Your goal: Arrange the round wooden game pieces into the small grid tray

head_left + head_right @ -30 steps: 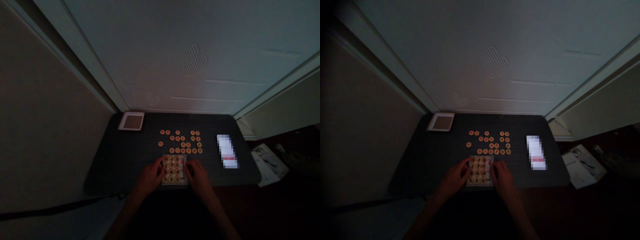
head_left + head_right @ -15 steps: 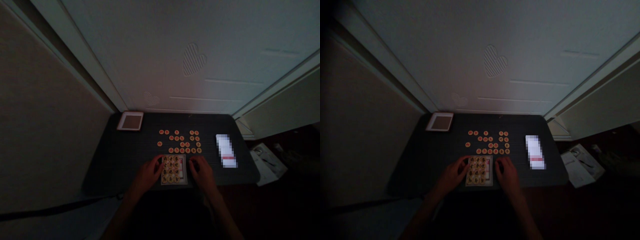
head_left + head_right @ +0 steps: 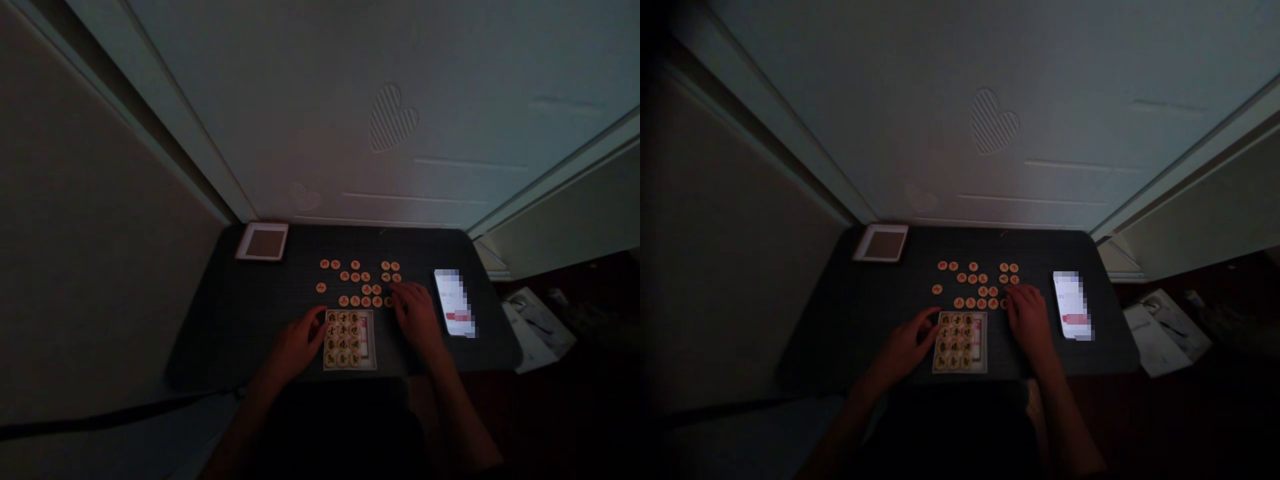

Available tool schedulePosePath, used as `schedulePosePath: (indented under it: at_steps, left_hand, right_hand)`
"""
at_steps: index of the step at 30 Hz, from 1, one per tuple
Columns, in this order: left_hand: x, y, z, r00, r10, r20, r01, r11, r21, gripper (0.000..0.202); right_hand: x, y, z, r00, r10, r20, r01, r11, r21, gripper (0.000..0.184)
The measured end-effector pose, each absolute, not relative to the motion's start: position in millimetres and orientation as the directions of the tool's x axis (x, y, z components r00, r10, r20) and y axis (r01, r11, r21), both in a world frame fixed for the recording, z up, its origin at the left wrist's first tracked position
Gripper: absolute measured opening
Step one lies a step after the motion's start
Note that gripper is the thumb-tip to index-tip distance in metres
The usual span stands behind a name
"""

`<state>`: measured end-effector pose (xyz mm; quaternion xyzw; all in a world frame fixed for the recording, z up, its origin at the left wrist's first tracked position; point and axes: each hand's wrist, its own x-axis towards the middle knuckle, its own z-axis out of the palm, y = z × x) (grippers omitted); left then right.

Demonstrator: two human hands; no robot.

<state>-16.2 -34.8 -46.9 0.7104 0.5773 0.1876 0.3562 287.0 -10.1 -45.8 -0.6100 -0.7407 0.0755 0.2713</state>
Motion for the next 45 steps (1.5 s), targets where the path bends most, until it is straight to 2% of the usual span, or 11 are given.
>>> schedulePosePath:
  at_steps: [4, 10, 27, 35, 45]
  left_hand:
    - [-16, -34, -45, 0.278, 0.949, -0.149, 0.688, -0.088, 0.720, 0.038]
    - [-16, -34, -45, 0.276, 0.950, -0.143, 0.681, -0.088, 0.727, 0.037]
    - [-18, -34, -48, 0.265, 0.950, -0.166, 0.660, -0.054, 0.749, 0.036]
    - [-17, -32, -44, 0.264, 0.939, -0.221, 0.660, -0.009, 0.751, 0.040]
    - [-16, -32, -44, 0.259, 0.944, -0.204, 0.654, -0.016, 0.757, 0.038]
  right_hand:
    - [285, 7, -48, -0.152, 0.946, 0.287, 0.890, 0.257, -0.376, 0.034]
    - [282, 16, -52, -0.163, 0.951, 0.264, 0.911, 0.247, -0.329, 0.031]
    - [275, 29, -47, -0.135, 0.965, 0.225, 0.913, 0.209, -0.349, 0.015]
    - [276, 32, -51, -0.116, 0.966, 0.232, 0.921, 0.192, -0.338, 0.013]
    - [276, 32, -50, -0.131, 0.965, 0.226, 0.920, 0.203, -0.336, 0.011]
